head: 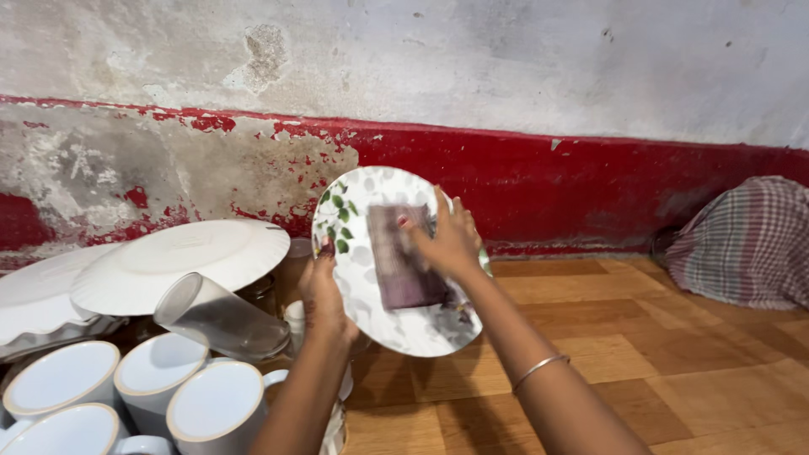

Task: The person cleans decorative plates by wiping the front and back surfaces with a cloth.

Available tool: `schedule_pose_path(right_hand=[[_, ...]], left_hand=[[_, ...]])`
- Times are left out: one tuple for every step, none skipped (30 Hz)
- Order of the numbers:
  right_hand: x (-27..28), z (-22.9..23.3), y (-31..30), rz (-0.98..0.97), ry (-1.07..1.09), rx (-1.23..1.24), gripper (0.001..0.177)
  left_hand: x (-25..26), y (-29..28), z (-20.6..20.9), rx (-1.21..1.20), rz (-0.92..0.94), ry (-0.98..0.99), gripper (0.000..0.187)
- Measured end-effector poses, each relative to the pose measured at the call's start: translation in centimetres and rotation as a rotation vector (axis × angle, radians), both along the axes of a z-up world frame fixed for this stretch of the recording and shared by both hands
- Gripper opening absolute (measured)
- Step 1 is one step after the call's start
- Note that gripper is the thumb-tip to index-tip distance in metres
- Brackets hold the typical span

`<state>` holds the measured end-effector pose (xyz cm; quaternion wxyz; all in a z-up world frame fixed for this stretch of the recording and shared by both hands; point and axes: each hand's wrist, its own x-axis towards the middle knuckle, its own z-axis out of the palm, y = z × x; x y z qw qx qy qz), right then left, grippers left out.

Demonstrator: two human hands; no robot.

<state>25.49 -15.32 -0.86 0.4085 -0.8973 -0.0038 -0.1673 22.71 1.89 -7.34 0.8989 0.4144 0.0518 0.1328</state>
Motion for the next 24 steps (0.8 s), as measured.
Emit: schedule_pose_path(right_hand=[[-0.2, -1.2, 1.2, -0.015, 0.01, -0.197, 0.087], [-0.4, -2.4, 2.1, -0.029, 0.021, -0.393, 0.097], [-0.6, -3.7, 2.7, -0.027, 0.027, -0.39, 0.097], [-0.8, -4.8, 3.1, 0.024, -0.072, -0.395, 0.094], [-0.9, -5.7, 3.1, 0.076, -0.174, -0.4, 0.091], [-0.9, -6.2, 2.9, 0.077, -0.17, -0.398, 0.091], [-0.9, -6.5, 2.6, 0.111, -0.38, -0.408, 0.08], [-0.8, -6.6, 2.2, 0.141, -0.592, -0.413, 0.072], [-0.3, -6.2, 1.5, 0.145, -0.595, -0.414, 0.072], [0.2, -5.6, 0.5, 0.137, -0.638, -0.421, 0.068], [0.7, -5.3, -0.6, 0.132, -0.676, -0.426, 0.064], [1.6, -4.7, -1.8, 0.067, -0.613, -0.298, 0.061], [2.6, -4.0, -3.2, 0.002, -0.548, -0.169, 0.059], [3.8, -3.2, -5.0, 0.011, -0.547, -0.168, 0.059], [5.1, -2.0, -6.9, -0.189, -0.674, -0.204, 0.06], [6.1, -1.3, -8.2, -0.39, -0.8, -0.238, 0.063], [6.6, -1.2, -8.7, -0.382, -0.808, -0.237, 0.063], [7.0, -1.4, -8.7, -0.327, -0.695, -0.079, 0.063], [7.1, -1.8, -8.3, -0.262, -0.574, 0.075, 0.064], [6.1, -3.2, -7.7, -0.113, -0.662, -0.077, 0.06], [5.1, -4.5, -7.3, 0.041, -0.746, -0.223, 0.058], [4.7, -4.5, -7.5, 0.054, -0.751, -0.219, 0.058], [4.2, -4.8, -7.9, 0.184, -0.807, -0.36, 0.064], [4.0, -4.9, -8.2, 0.316, -0.858, -0.501, 0.072]], left_hand=[[0.2, 0.0, -0.1, 0.007, 0.0, 0.003, 0.029], [0.5, -0.1, 0.0, -0.051, -0.03, -0.051, 0.029], [0.8, -0.2, 0.1, -0.111, -0.059, -0.103, 0.029], [1.0, -0.2, 0.2, -0.108, -0.059, -0.096, 0.029], [1.3, -0.3, 0.3, -0.11, -0.063, -0.14, 0.029], [1.5, -0.6, 0.5, -0.111, -0.067, -0.185, 0.028], [1.6, -0.9, 0.8, -0.112, -0.065, -0.181, 0.028], [1.5, -1.4, 1.0, -0.068, -0.104, -0.238, 0.033], [1.5, -1.9, 1.4, -0.025, -0.142, -0.301, 0.037], [1.7, -2.5, 1.9, -0.026, -0.138, -0.304, 0.037], [1.6, -3.2, 2.1, 0.008, -0.173, -0.341, 0.04], [1.6, -3.9, 2.3, 0.042, -0.207, -0.378, 0.044], [1.4, -4.5, 2.5, 0.042, -0.199, -0.376, 0.044], [1.1, -5.3, 2.6, 0.06, -0.209, -0.374, 0.045], [1.1, -6.2, 2.9, 0.077, -0.219, -0.381, 0.045], [1.0, -7.1, 3.1, 0.076, -0.209, -0.387, 0.045], [0.9, -8.1, 3.1, 0.039, -0.246, -0.372, 0.045], [1.0, -9.1, 3.1, 0.003, -0.282, -0.358, 0.044], [1.3, -9.9, 3.0, 0.0, -0.271, -0.362, 0.044], [1.7, -10.7, 3.0, 0.024, -0.222, -0.342, 0.045], [2.1, -11.2, 3.0, 0.053, -0.171, -0.321, 0.045], [2.4, -11.8, 2.9, 0.054, -0.157, -0.324, 0.045], [2.5, -12.2, 2.8, 0.018, -0.178, -0.335, 0.045], [2.6, -12.6, 2.7, -0.018, -0.2, -0.346, 0.045]])
